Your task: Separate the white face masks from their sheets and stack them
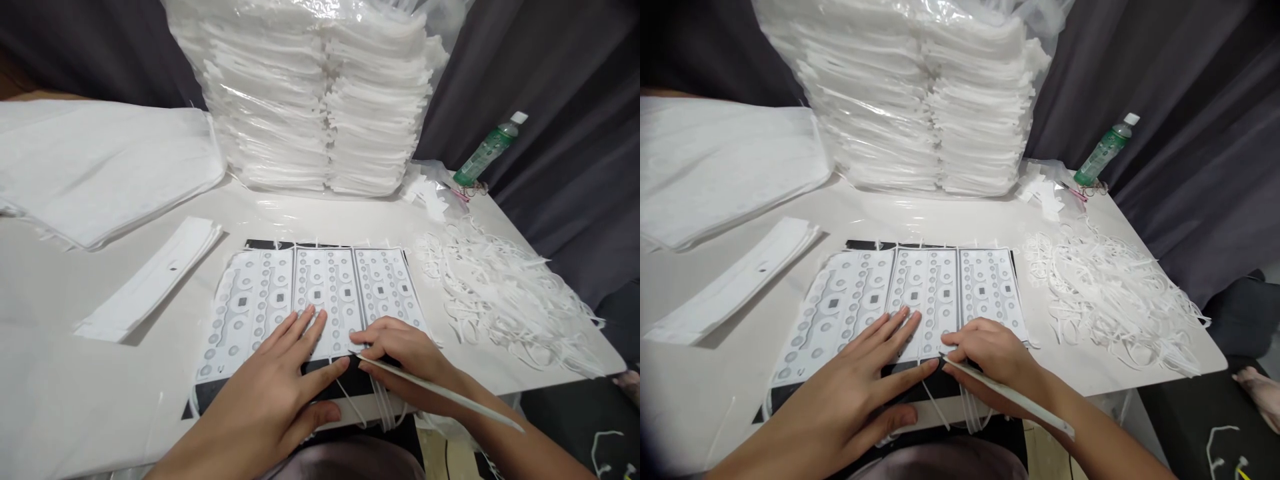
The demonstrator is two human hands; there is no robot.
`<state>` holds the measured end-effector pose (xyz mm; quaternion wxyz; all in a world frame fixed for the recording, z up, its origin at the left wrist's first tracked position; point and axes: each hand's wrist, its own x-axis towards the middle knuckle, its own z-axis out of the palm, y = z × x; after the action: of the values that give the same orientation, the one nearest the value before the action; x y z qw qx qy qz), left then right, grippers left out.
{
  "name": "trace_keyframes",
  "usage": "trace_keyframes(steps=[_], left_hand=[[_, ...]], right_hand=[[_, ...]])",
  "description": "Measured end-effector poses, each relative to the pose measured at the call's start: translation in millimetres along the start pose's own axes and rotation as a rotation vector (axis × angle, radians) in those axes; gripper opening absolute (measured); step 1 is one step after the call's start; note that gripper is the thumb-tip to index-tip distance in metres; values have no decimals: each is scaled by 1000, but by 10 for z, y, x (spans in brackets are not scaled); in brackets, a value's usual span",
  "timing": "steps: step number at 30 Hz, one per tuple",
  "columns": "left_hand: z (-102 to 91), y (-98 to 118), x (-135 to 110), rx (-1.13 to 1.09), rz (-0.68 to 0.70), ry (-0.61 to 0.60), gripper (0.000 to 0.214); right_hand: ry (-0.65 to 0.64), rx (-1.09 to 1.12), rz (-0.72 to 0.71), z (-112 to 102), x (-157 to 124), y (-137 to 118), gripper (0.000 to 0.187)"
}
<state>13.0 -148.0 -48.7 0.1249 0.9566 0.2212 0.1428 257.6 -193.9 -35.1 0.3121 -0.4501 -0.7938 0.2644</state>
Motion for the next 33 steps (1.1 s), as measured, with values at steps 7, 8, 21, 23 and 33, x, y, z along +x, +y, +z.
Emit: trace_keyframes(steps=[7,8,21,23,33], left_hand=[[-13,6,4,43,12,-19,51],[-11,4,6,41,11,-17,50],[-21,45,60,34,-30,-19,40],[-40,43,57,39,-26,-29,40],[-233,-110,-70,42,63,-173,63]], right_hand=[[13,-53,-37,36,7,-2,4],[18,-72,-32,55,-1,-5,5],[77,-379,-38,334,-232,66,20],[165,-394,2,359,-259,104,20],[280,-362,-30,-56,-265,83,10]])
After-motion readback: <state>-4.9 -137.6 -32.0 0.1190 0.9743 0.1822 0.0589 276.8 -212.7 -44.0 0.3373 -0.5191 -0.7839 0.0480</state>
